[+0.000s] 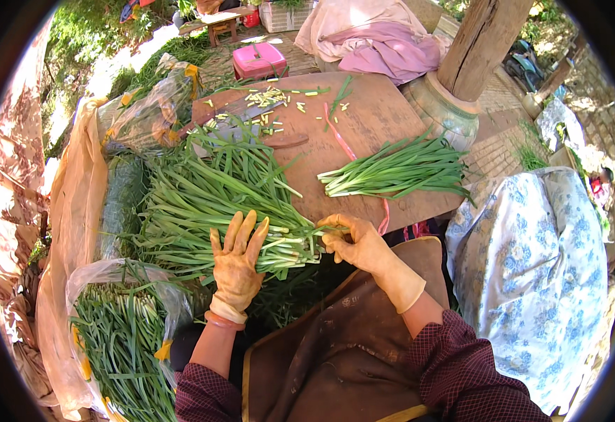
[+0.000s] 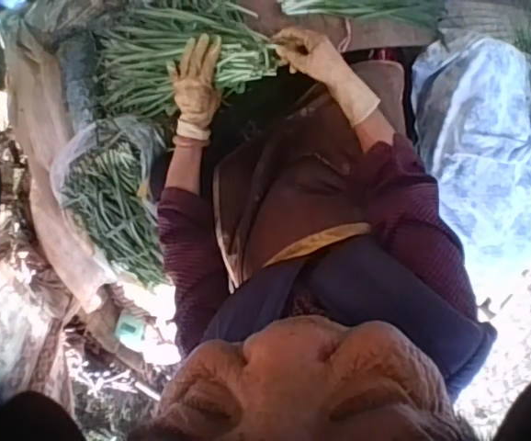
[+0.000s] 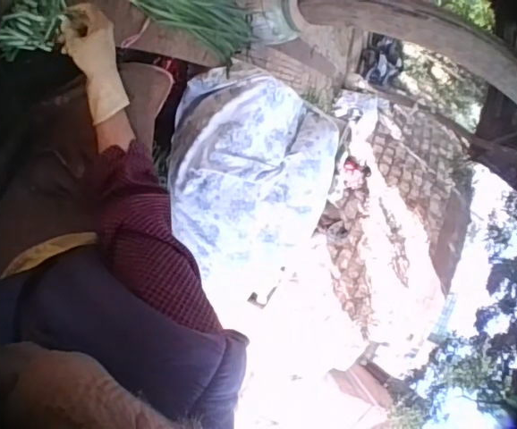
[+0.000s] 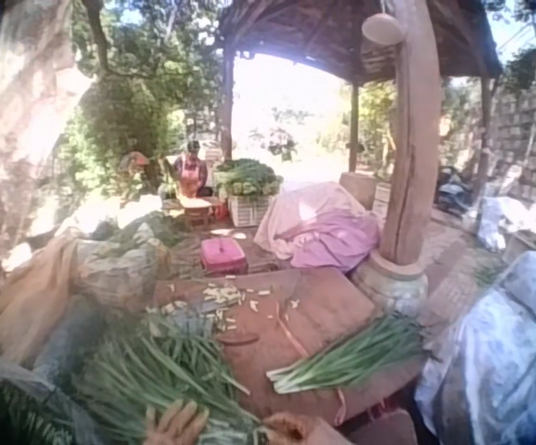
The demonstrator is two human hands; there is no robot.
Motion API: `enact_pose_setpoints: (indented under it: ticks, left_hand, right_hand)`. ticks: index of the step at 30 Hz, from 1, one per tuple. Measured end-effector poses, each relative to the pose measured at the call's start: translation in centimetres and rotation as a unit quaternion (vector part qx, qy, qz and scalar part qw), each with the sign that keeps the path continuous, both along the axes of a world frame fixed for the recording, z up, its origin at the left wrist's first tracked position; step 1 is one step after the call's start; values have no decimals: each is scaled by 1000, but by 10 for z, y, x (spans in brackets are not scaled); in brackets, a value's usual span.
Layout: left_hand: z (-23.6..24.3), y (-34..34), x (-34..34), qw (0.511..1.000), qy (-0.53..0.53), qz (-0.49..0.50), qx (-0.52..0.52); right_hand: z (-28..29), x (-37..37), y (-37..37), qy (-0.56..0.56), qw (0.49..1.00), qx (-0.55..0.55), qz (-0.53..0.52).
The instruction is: The person gathers green onions, aligns them into bundles, and ties them with rubber bands. They then trim the root ends of the bundles with a knife on a wooden board and place the finished bundles into a plastic bag.
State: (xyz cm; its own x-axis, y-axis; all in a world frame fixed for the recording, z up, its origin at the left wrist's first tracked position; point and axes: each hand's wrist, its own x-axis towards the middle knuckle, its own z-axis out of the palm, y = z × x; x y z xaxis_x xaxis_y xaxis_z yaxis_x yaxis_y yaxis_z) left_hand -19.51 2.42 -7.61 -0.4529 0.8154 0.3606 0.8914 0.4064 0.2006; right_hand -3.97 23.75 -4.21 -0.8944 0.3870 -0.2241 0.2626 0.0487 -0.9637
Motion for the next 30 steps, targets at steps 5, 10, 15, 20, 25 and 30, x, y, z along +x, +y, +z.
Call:
enact_pose_setpoints:
  ticks: [5,10,15,20,25,30]
  left_hand:
    - [1,-3,4,1000,14,8,-8]
    - [5,-6,6,999,12,5,-30]
    - [6,-5,7,999,24,3,-33]
    - [0,-6,6,1000,13,-5,-6]
    - [-3,-9,8,1000,10,8,4]
    - [9,-6,12,999,13,3,-45]
  right_hand:
    - [-1,-21,9,-12,998,56,10]
    - [-3,-25,2,-14,971,237,28]
    - [-10,-27,-6,-19,941,336,36]
    - [-15,-36,-2,-10,944,327,47]
    - [-3,-50,4,-16,955,293,40]
    - [2,-63,3,-5,913,384,138]
